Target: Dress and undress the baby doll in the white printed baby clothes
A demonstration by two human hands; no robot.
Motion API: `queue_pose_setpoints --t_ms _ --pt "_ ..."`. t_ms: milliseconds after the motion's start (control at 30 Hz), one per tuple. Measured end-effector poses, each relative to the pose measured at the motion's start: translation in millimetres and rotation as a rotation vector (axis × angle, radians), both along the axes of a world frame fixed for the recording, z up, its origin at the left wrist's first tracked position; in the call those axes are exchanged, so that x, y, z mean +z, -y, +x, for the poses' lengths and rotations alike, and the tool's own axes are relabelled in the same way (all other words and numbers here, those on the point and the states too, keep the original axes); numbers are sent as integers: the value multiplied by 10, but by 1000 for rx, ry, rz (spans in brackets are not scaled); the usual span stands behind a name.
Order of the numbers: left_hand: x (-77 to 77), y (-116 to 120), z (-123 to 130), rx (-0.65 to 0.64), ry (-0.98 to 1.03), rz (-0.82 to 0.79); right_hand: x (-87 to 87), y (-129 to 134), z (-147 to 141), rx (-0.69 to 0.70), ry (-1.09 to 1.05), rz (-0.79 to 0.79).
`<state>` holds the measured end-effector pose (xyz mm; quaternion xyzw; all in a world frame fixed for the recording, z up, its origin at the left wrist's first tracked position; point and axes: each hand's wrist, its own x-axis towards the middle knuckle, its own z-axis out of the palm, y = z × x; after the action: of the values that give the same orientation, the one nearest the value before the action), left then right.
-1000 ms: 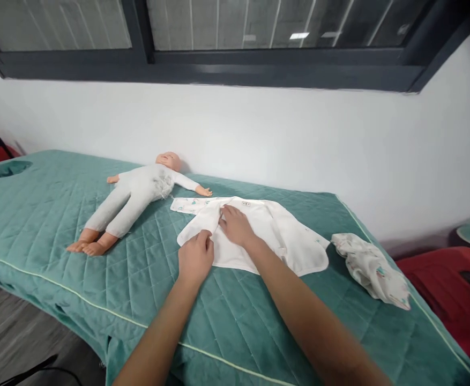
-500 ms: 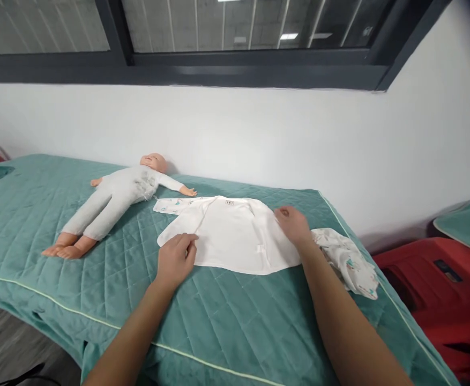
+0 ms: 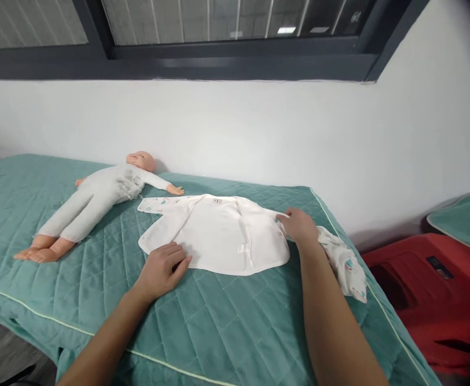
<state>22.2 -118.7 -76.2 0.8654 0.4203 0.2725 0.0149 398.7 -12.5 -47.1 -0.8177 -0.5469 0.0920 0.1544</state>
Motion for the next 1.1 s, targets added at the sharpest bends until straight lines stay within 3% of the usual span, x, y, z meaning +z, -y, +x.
queue_pose_setpoints --t_ms 100,233,300,400,500,567,700,833,1100 --pt "7 6 8 30 -5 19 -16 -36 -14 -134 -37 153" --pt "-5 -21 54 96 -16 69 -40 -41 -44 -150 -95 266" --pt "-33 -60 114 115 -32 73 -41 -25 -32 -148 -127 260" --pt "-75 -167 287 94 -48 16 -33 17 33 -167 -130 123" --pt "-86 -365 552 53 -32 -73 -35 60 108 -157 -103 -25" --pt "-79 -561 750 57 -16 -136 -51 69 130 -145 -109 -20" --pt "-60 -1045 1101 58 -21 -218 -115 25 106 -170 -209 204" --pt "-22 -1439 1345 -33 -34 -221 -191 -53 97 -233 -296 393" --pt "-77 -1679 1543 -122 14 -160 -328 -129 160 -285 -355 518"
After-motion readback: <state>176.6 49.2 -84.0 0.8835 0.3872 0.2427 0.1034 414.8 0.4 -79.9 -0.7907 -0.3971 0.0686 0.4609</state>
